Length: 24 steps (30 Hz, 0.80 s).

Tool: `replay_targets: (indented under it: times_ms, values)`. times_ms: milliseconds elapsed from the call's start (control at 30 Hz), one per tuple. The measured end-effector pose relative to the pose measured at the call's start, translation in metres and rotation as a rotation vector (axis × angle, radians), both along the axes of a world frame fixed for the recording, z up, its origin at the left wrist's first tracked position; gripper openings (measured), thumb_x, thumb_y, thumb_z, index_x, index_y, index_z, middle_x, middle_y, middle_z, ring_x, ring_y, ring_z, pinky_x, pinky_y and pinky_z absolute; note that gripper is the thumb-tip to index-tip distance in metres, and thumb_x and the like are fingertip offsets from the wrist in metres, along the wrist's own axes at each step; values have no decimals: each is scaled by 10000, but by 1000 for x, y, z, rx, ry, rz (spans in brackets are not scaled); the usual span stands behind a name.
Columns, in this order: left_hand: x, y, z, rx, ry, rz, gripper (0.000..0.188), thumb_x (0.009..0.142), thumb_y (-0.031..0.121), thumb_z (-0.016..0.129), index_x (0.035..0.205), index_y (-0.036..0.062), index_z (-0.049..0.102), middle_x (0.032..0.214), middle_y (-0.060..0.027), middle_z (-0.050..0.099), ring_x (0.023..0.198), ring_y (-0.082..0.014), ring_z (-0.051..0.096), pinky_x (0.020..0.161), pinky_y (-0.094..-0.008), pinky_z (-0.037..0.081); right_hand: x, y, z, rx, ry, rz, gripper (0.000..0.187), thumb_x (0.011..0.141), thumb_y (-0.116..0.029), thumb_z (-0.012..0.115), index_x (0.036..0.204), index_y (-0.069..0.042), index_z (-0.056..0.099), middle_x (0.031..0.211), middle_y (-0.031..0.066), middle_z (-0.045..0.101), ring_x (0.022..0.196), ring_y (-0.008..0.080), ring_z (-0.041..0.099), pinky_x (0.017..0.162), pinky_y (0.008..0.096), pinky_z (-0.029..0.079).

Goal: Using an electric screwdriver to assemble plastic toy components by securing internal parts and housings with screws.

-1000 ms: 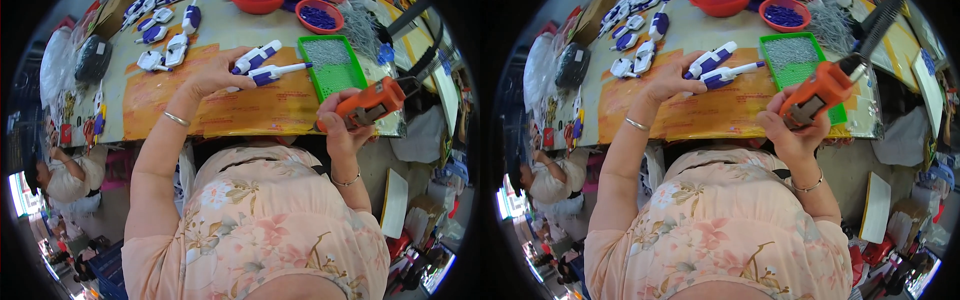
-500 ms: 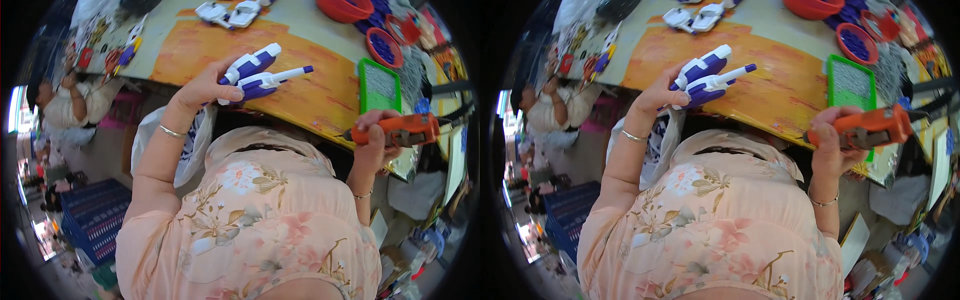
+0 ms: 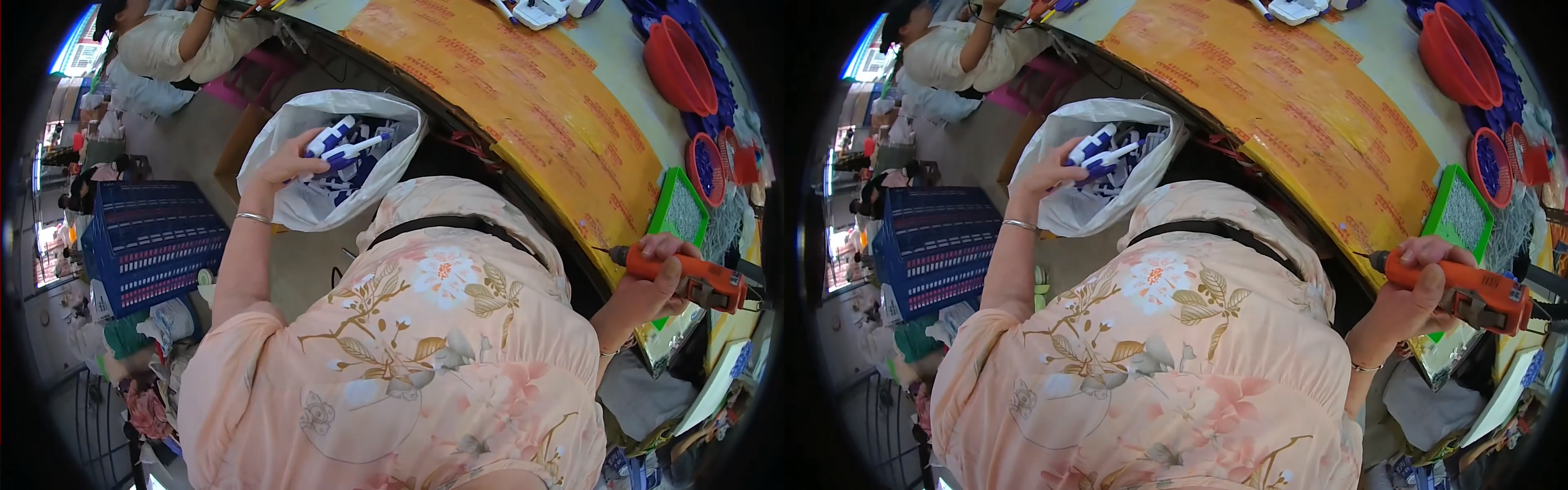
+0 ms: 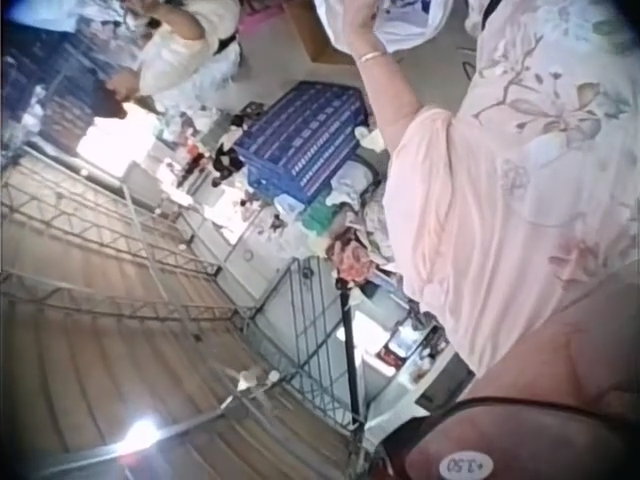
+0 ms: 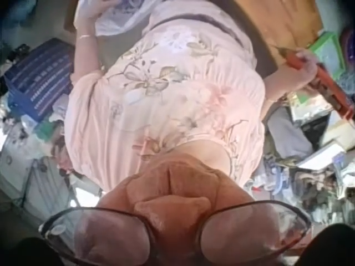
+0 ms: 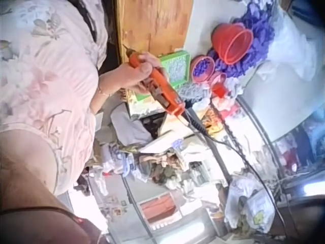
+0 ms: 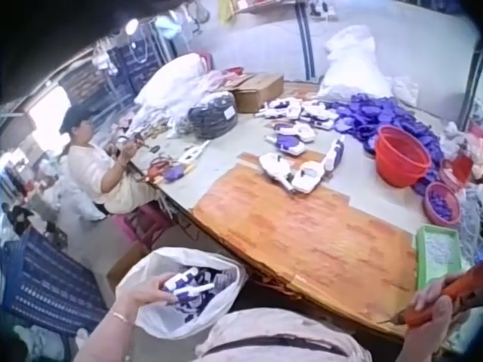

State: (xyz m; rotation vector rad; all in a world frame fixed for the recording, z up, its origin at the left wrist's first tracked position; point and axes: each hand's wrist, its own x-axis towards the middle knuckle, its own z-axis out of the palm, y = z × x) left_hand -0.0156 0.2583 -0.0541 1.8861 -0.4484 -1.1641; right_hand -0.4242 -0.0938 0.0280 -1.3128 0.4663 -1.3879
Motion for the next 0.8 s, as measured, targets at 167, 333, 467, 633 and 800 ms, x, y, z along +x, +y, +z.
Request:
replay_targets:
  times_ms: [167, 333, 467, 633, 800]
  values:
    - [-9, -13, -14, 166, -207, 192, 854, 855, 351, 800, 1551, 64, 396, 1105, -86, 664, 993, -162, 628, 863, -306, 500, -4, -5, -3, 26, -8, 12, 481, 831, -157, 779, 1205, -10, 514, 799, 70, 549, 695, 194, 525, 684, 377, 475]
    - [12, -52, 12, -60, -244, -66, 501, 879, 228, 782, 1288, -24, 639, 957, -31, 690, 848, -105, 611, 753, -273, 499, -7, -2, -1, 49, -22, -8, 429, 862, -120, 708, 1226, -42, 496, 809, 70, 561, 714, 185, 527, 688, 362, 467]
    - [6, -106, 53, -217, -176, -229, 440, 881, 100, 774, 1284, -13, 635, 1028, -34, 688, 902, -81, 643, 805, -260, 531, 0, 10, 0, -28, 11, -62, 432, 842, -18, 696, 1224, -45, 496, 822, 70, 582, 701, 187, 563, 674, 353, 508]
    - [18, -208, 88, -359, -509, -436, 553, 859, 197, 798, 1337, 6, 595, 1236, -114, 632, 1048, -224, 641, 878, -336, 552, 7, 19, 9, -40, 65, -75, 407, 873, -80, 722, 1216, -35, 507, 834, 63, 563, 685, 159, 544, 627, 326, 488]
    - [62, -353, 102, -445, -919, -524, 622, 823, 319, 806, 1328, 18, 605, 1313, -197, 552, 1189, -335, 580, 1022, -409, 484, 12, 14, 22, 61, 107, -157, 358, 805, 15, 641, 1120, -28, 476, 831, 54, 569, 717, 155, 581, 664, 327, 523]
